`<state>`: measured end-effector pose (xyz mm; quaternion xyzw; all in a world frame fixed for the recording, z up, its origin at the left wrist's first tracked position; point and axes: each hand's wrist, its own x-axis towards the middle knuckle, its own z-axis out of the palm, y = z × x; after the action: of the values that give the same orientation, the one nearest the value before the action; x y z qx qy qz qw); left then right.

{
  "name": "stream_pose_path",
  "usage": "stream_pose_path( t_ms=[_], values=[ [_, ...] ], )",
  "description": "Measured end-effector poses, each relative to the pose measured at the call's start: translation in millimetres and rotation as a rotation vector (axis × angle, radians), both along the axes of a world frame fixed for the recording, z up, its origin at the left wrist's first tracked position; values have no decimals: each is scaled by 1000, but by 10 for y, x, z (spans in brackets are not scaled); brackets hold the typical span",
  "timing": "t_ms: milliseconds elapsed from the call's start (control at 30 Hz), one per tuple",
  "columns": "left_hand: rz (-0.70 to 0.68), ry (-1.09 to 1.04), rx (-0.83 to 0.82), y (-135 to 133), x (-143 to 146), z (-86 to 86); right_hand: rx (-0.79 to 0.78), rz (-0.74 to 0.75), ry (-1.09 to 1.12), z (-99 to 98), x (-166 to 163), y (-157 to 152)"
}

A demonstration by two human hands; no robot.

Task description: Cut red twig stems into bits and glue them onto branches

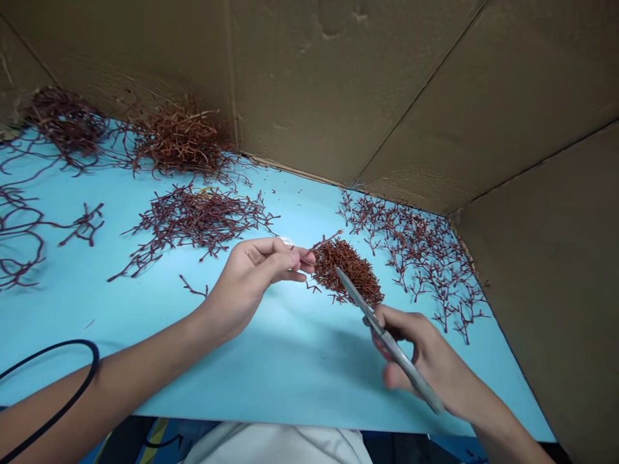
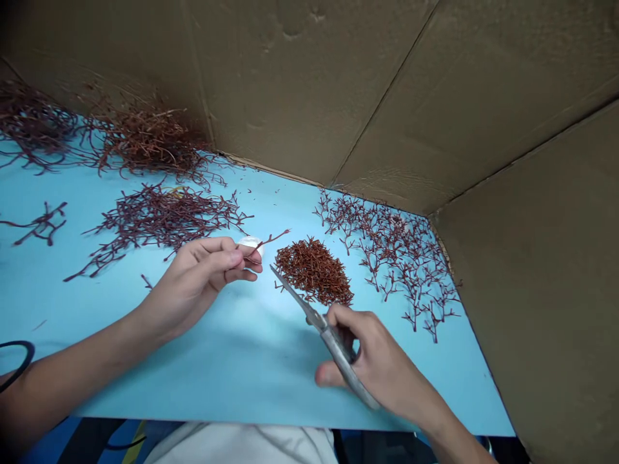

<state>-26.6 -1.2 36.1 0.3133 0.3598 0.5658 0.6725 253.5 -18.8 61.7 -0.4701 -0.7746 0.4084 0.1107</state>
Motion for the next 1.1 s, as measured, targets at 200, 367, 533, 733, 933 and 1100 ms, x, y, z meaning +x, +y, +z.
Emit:
stream_pose_path(
  t_ms=[200, 367, 533, 733, 933, 1100],
  values=[
    [2, 77, 30, 37, -37, 21, -428, 97, 109, -36, 48, -27],
    [-13, 88, -2, 48, -36, 22, -476, 98, 138, -94, 20, 31],
    [-38, 83, -48, 73, -39, -16, -513, 139, 141, -174, 33, 137],
    [-58, 84, -62, 95, -53, -62, -547, 177, 166, -236, 68, 201],
    [-96, 81, -84, 127, -56, -78, -579, 174, 237, -271, 55, 233],
    [-119, 82, -93, 127, -66, -89, -569, 157, 223, -312, 93, 243]
  ],
)
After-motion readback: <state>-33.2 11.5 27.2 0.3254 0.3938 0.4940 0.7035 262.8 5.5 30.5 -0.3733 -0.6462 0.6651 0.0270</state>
